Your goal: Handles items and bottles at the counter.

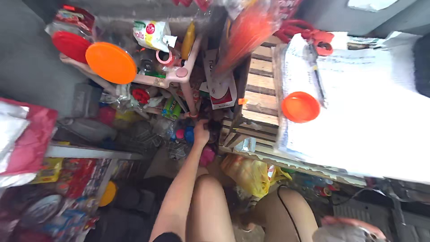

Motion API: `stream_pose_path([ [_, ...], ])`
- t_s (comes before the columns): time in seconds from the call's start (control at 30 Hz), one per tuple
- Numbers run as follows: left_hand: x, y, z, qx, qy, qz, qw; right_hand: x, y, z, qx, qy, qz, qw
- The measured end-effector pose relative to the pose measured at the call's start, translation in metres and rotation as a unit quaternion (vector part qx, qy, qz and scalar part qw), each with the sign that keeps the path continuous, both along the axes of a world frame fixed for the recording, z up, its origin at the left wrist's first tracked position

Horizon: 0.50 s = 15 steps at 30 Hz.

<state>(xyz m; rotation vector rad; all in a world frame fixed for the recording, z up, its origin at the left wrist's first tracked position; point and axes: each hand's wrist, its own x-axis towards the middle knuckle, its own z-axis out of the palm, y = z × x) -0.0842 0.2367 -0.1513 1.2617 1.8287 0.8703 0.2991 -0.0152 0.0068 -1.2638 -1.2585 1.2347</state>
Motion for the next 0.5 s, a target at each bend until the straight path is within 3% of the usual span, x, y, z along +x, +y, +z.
stream_pose_path([
  [0.07,0.003,-0.047,0.032,0.024,-0.027,0.031,0.999,-0.007,0.008,0.0,0.033,-0.018,-0.007,0.999],
  [0.17,0.025,-0.115,0.09,0.151,-0.055,0.025,0.987,-0.028,0.019,0.004,0.061,-0.058,-0.045,0.995],
  [0.27,0.064,-0.165,0.152,0.296,-0.067,-0.087,0.949,-0.044,0.025,0.015,0.064,-0.085,-0.065,0.992],
  [0.37,0.112,-0.205,0.203,0.367,-0.046,-0.225,0.901,-0.052,0.019,0.032,0.045,-0.076,-0.051,0.995],
  [0.5,0.17,-0.241,0.233,0.425,0.003,-0.327,0.844,-0.054,-0.005,0.047,0.113,-0.037,-0.021,0.993],
])
